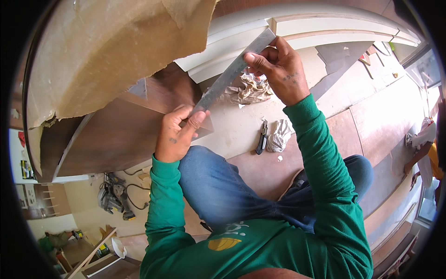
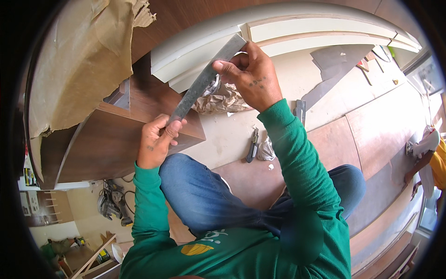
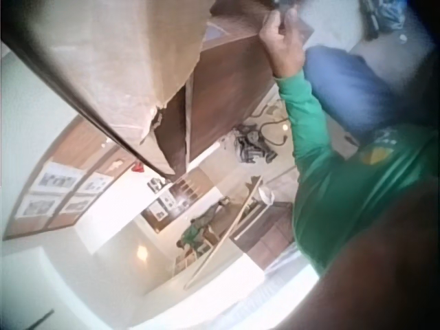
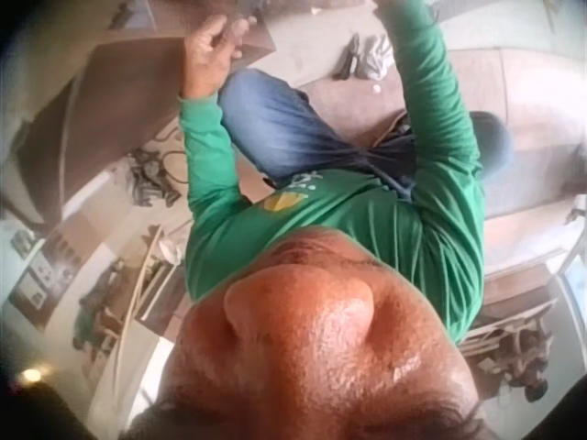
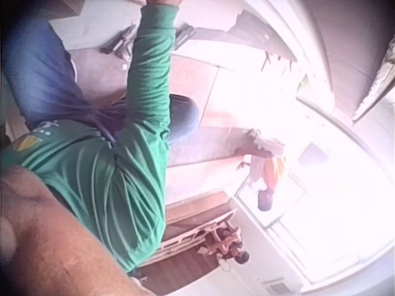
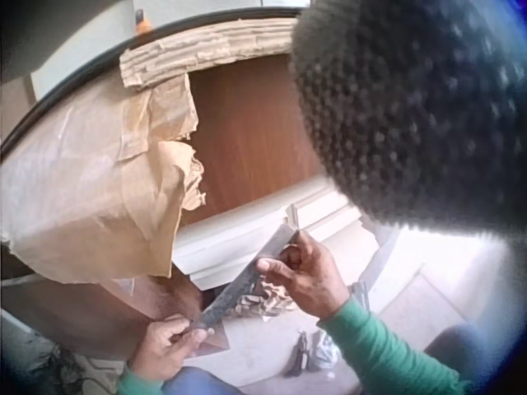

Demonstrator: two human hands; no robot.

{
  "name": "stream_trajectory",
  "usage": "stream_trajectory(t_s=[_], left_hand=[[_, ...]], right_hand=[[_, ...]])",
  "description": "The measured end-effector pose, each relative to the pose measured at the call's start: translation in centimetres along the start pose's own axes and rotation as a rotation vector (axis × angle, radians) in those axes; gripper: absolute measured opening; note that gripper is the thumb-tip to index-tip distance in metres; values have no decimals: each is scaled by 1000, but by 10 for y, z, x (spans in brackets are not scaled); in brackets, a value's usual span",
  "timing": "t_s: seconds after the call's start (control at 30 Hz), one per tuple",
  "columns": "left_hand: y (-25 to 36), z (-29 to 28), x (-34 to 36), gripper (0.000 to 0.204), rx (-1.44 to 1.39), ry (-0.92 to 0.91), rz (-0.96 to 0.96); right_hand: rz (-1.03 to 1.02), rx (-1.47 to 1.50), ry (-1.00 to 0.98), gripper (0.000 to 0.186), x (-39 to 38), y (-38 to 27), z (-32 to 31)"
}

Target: The person is installing a white stair nosing on a wooden staircase. They use a utility knife to trim the nosing and a metal ruler to measure and align it against the stair edge.

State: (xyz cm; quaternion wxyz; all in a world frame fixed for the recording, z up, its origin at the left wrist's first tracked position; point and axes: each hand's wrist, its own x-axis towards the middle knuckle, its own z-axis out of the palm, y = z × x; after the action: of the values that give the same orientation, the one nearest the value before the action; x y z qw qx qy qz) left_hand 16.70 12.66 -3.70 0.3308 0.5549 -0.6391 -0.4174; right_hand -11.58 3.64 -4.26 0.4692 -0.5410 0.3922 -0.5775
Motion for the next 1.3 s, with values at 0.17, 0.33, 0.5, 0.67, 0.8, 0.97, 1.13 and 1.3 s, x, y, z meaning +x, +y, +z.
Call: stream_trajectory(t_s=[0.17,0.33,0.5,0.67,0.8,0.97,1.13,1.3], left_hand=[[1,0,-3,33,8,-124,-77],[13,-4,8,35,113,-21,7],[32,5,23,38,399,67,128],[32,19,25,27,590,240,303],[35,13,35,18,487,320,281],[29,0,42,25,621,390,340],[20,-2,46,30,563,456,352],[16,6,55,30,548,518,346]], right_hand=[[-36,94,-67,33,6,1,3],[-77,38,-30,30,18,4,-3],[-106,32,-106,25,29,4,2],[-201,-23,-183,22,27,11,42],[-156,29,-136,24,16,23,65],[-1,137,-28,31,1,36,77],[-5,274,89,35,8,31,57],[-54,121,113,24,14,45,49]])
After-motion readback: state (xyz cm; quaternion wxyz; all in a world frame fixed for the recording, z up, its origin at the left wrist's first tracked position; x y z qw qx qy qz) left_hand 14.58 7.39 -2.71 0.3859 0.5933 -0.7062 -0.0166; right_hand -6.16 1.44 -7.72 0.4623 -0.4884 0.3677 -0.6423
